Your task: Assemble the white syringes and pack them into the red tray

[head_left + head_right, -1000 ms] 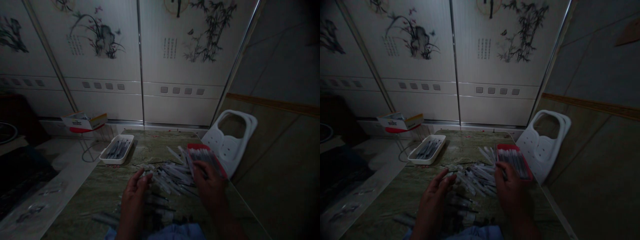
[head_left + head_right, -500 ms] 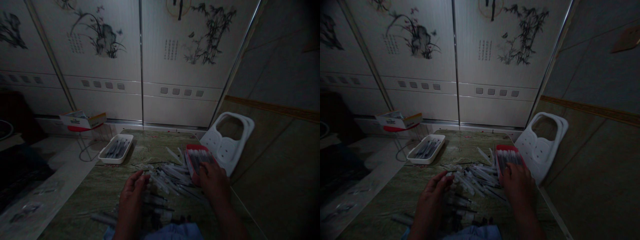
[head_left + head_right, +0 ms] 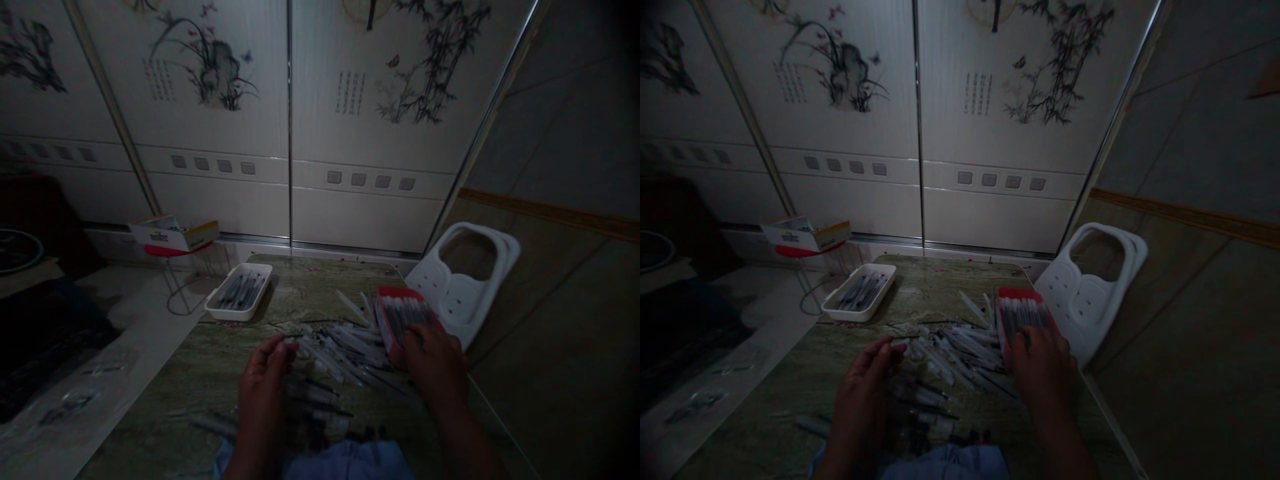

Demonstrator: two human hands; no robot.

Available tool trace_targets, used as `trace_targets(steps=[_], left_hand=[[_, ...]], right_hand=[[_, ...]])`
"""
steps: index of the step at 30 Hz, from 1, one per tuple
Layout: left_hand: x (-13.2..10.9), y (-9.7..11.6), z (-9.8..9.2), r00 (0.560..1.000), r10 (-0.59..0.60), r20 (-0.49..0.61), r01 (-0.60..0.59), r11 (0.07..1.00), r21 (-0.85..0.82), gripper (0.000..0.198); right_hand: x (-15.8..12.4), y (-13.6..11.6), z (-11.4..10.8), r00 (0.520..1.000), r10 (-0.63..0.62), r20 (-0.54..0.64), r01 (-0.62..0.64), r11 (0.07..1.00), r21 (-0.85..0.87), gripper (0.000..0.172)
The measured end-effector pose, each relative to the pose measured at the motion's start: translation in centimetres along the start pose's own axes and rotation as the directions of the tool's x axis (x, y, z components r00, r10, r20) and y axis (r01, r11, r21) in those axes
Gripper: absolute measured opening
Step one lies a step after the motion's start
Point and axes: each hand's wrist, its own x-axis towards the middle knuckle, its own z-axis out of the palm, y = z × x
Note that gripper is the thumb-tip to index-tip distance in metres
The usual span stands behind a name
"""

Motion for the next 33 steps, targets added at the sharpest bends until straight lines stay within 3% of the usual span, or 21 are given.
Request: trace_targets(steps=[5,7,11,14,17,26,33], left_hand=[[-0.2,0.4,0.2,0.999,-0.01,-0.038,0.008,0.998,-0.055,0.049],[-0.1,0.4,0.2,0.999,-0.002,-0.054,-0.002,0.998,-0.062,0.049],[0.0,0.3,0.1,0.997,0.018,-0.07,-0.022,0.998,-0.055,0.049],[0.0,0.5,0.1,0.996,0.021,-0.086,-0.026,0.998,-0.059,0.048],[0.0,0.6,0.2,0.996,0.017,-0.092,-0.025,0.996,-0.086,0.045],[0.4,0.3,0.0,0.996,0.023,-0.091,-0.033,0.993,-0.11,0.043],[0.4,0.5,-0.1,0.993,0.023,-0.116,-0.032,0.996,-0.079,0.042]], right_hand=[[-0.1,-0.8,0.1,0.979,-0.094,-0.183,0.116,0.987,0.114,0.028],[-0.6,-1.7,0.1,0.97,-0.134,-0.203,0.179,0.958,0.222,0.028],[-2.2,-4.4,0.1,0.965,-0.261,-0.018,0.238,0.85,0.471,0.022],[-3.4,-6.0,0.2,0.913,-0.389,0.122,0.268,0.798,0.54,0.016],[-4.0,-6.8,0.4,0.85,-0.462,0.254,0.279,0.803,0.527,0.014],[-4.9,-6.8,0.2,0.693,-0.479,0.539,0.265,0.865,0.427,0.011],[-5.3,-6.5,0.5,0.633,-0.419,0.651,0.234,0.905,0.354,0.009]])
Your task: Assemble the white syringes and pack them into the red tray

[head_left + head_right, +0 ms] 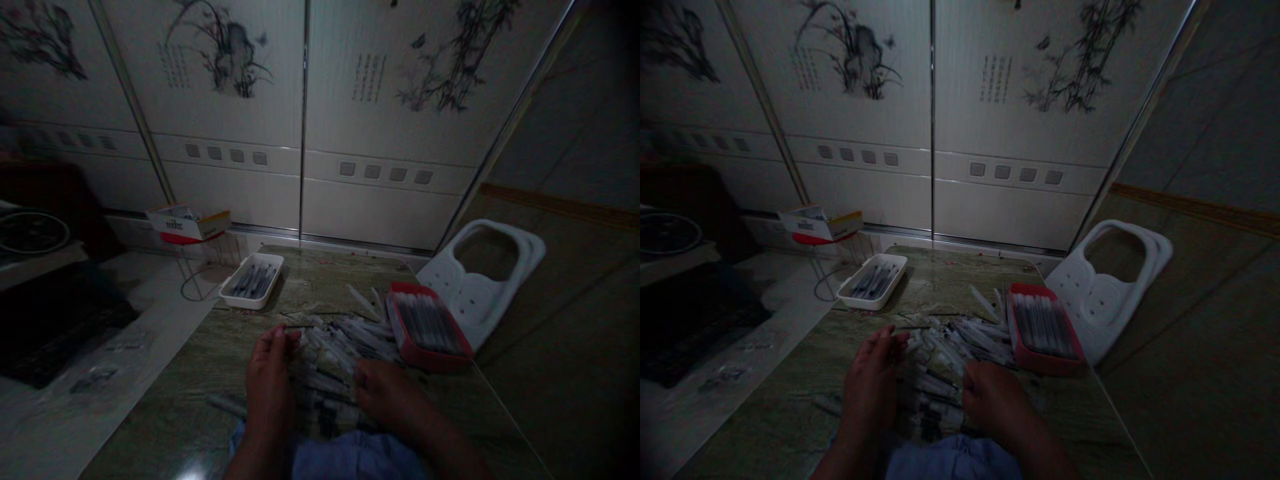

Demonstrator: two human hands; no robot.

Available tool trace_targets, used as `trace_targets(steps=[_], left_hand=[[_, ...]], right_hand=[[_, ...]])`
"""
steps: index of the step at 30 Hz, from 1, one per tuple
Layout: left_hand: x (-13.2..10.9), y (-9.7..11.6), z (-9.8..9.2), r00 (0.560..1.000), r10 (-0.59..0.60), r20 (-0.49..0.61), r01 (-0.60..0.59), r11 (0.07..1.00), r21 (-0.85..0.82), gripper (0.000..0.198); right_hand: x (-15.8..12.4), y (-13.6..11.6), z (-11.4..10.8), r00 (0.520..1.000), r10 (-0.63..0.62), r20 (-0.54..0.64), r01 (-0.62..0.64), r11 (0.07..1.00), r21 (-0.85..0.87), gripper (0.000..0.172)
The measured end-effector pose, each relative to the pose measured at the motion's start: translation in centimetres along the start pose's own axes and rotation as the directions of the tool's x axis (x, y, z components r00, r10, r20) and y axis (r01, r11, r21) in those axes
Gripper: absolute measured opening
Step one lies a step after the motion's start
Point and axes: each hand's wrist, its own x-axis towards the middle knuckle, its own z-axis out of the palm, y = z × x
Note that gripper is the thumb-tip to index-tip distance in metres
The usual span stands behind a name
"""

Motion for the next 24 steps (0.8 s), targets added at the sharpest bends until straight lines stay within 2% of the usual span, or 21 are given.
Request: trace_targets(steps=[8,13,24], left_hand=[[0.09,-0.04,-0.01,1.0,0.006,0.001,-0.006,1.0,-0.024,0.039],[0.4,-0.42,-0.21,1.0,-0.009,0.003,0.009,0.998,-0.056,0.04],[0.45,-0.43,-0.28,0.999,0.036,-0.012,-0.036,0.998,0.048,0.041]], right_hand=[[0.24,0.36,0.23,0.999,0.044,0.023,-0.043,0.998,-0.045,0.007],[0.26,0.22,0.2,0.998,0.059,-0.004,-0.059,0.994,-0.089,0.008],[0.26,0.31,0.01,0.999,0.041,-0.024,-0.045,0.98,-0.194,0.011]])
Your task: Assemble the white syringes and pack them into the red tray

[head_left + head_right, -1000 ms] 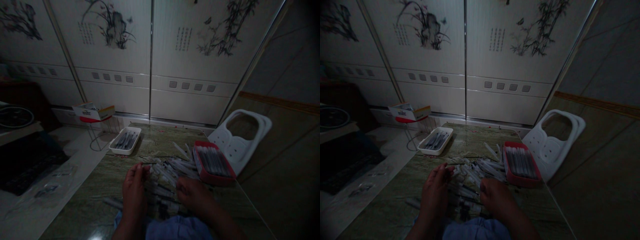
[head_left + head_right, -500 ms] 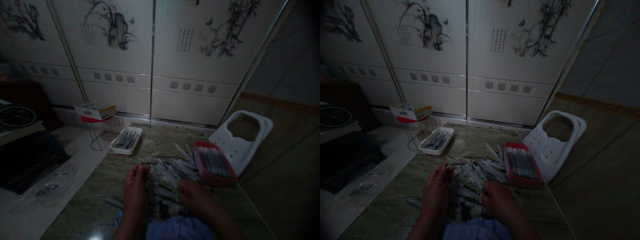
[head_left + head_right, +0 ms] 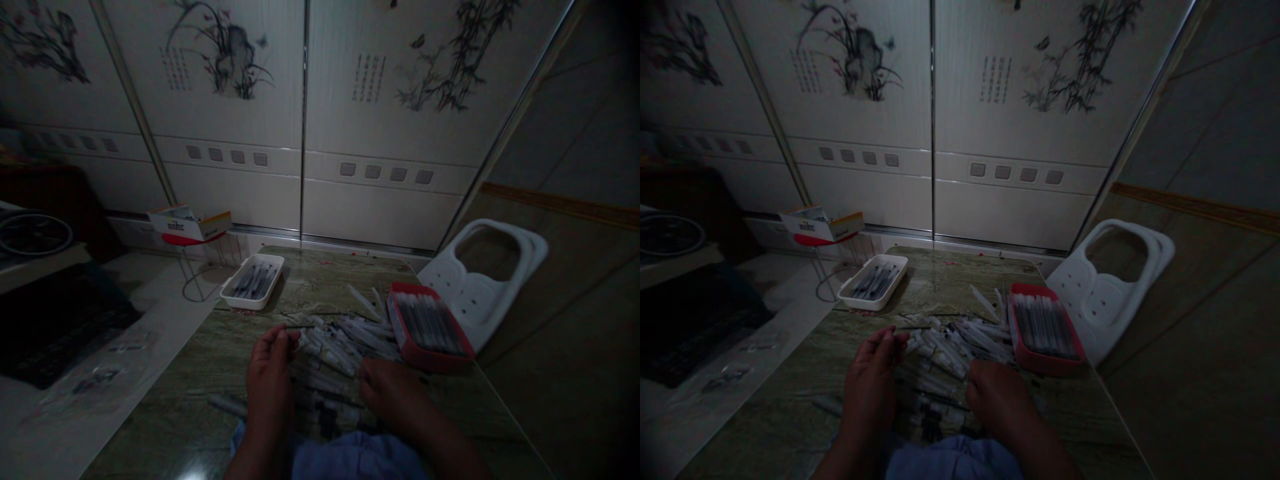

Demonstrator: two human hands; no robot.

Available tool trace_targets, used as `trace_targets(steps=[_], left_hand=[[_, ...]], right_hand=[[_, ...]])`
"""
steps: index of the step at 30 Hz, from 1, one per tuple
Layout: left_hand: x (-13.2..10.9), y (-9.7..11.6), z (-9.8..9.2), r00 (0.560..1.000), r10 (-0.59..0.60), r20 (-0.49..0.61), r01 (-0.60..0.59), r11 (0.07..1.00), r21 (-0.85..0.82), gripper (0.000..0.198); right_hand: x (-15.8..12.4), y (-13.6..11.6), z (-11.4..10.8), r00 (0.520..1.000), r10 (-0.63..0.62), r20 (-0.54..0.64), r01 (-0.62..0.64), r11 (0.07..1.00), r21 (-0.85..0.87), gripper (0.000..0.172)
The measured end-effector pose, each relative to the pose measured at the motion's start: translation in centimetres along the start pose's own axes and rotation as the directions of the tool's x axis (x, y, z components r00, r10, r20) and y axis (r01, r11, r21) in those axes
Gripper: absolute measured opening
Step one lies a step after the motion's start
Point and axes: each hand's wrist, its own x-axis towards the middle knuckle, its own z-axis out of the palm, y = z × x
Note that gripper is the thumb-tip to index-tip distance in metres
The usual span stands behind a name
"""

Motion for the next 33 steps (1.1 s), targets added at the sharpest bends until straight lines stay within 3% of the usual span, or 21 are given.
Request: trace_targets(steps=[8,13,17,21,23,30,33], left_hand=[[-0.1,0.0,-0.1,1.0,0.004,0.029,-0.006,0.999,0.051,0.04],[-0.2,-0.4,-0.1,0.986,0.072,0.149,-0.103,0.971,0.214,0.038],[-0.6,-0.9,0.1,0.944,0.128,0.304,-0.239,0.901,0.363,0.029],[-0.8,-1.6,0.0,0.863,0.192,0.467,-0.425,0.775,0.468,0.02],[-0.9,-1.7,0.0,0.839,0.228,0.493,-0.482,0.732,0.482,0.017],[-1.2,-1.7,0.0,0.838,0.222,0.498,-0.487,0.715,0.502,0.014],[-1.7,-1.3,0.1,0.771,0.225,0.596,-0.592,0.598,0.54,0.012]], right_hand=[[0.1,0.1,-0.3,0.999,0.018,0.032,-0.018,1.0,0.025,0.009],[0.0,0.2,-0.3,1.0,-0.012,0.0,0.012,0.999,0.037,0.011],[0.0,0.3,-0.2,1.0,-0.005,0.017,0.003,0.994,0.105,0.007],[0.0,0.4,-0.1,0.999,0.02,0.034,-0.024,0.993,0.112,0.007],[0.1,0.3,-0.1,1.0,0.018,0.022,-0.02,0.995,0.095,0.008],[0.1,-0.1,-0.2,1.0,-0.002,-0.021,0.003,1.0,0.008,0.01],[0.1,0.0,-0.3,1.0,-0.022,-0.001,0.022,0.999,0.04,0.007]])
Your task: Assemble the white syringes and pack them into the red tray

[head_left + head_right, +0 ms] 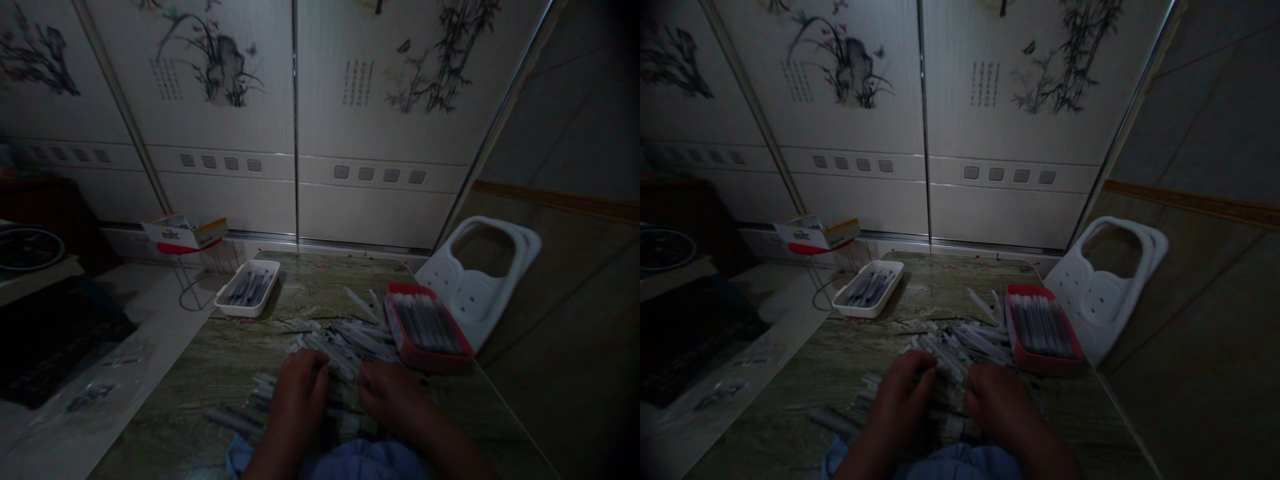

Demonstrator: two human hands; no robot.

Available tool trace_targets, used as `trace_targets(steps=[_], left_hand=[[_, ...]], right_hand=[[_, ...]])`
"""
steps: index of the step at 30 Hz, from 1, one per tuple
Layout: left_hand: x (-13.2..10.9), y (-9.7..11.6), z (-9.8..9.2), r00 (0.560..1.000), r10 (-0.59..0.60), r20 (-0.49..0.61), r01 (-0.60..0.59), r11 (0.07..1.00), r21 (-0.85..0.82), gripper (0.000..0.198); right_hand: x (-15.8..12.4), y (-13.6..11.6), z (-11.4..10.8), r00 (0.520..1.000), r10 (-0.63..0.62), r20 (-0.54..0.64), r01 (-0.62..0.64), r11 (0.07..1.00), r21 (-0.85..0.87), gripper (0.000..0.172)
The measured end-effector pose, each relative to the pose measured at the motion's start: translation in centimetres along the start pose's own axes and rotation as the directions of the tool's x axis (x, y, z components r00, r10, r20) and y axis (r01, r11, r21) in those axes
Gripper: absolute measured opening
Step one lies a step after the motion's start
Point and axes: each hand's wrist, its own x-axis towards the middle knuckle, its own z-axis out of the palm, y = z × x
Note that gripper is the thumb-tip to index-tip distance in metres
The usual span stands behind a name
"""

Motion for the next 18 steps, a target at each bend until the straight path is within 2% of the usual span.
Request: trace_targets(steps=[3,6,12,18], left_hand=[[-0.2,0.9,-0.3,0.989,0.046,0.138,-0.073,0.977,0.201,0.014],[-0.3,1.6,-0.5,0.98,0.044,0.194,-0.104,0.945,0.309,0.015],[-0.3,1.8,-0.5,0.985,0.038,0.171,-0.088,0.953,0.291,0.014],[-0.3,2.8,-0.8,0.96,0.045,0.275,-0.146,0.922,0.359,0.021]], right_hand=[[-0.1,0.3,-0.1,1.0,-0.027,-0.001,0.027,0.996,0.081,0.007],[-0.2,0.5,-0.3,0.998,-0.052,-0.033,0.057,0.982,0.182,0.007],[0.0,0.3,-0.6,0.993,-0.021,-0.112,0.062,0.927,0.37,0.012],[0.3,-0.5,-0.9,0.985,0.041,-0.168,0.066,0.808,0.586,0.011]])
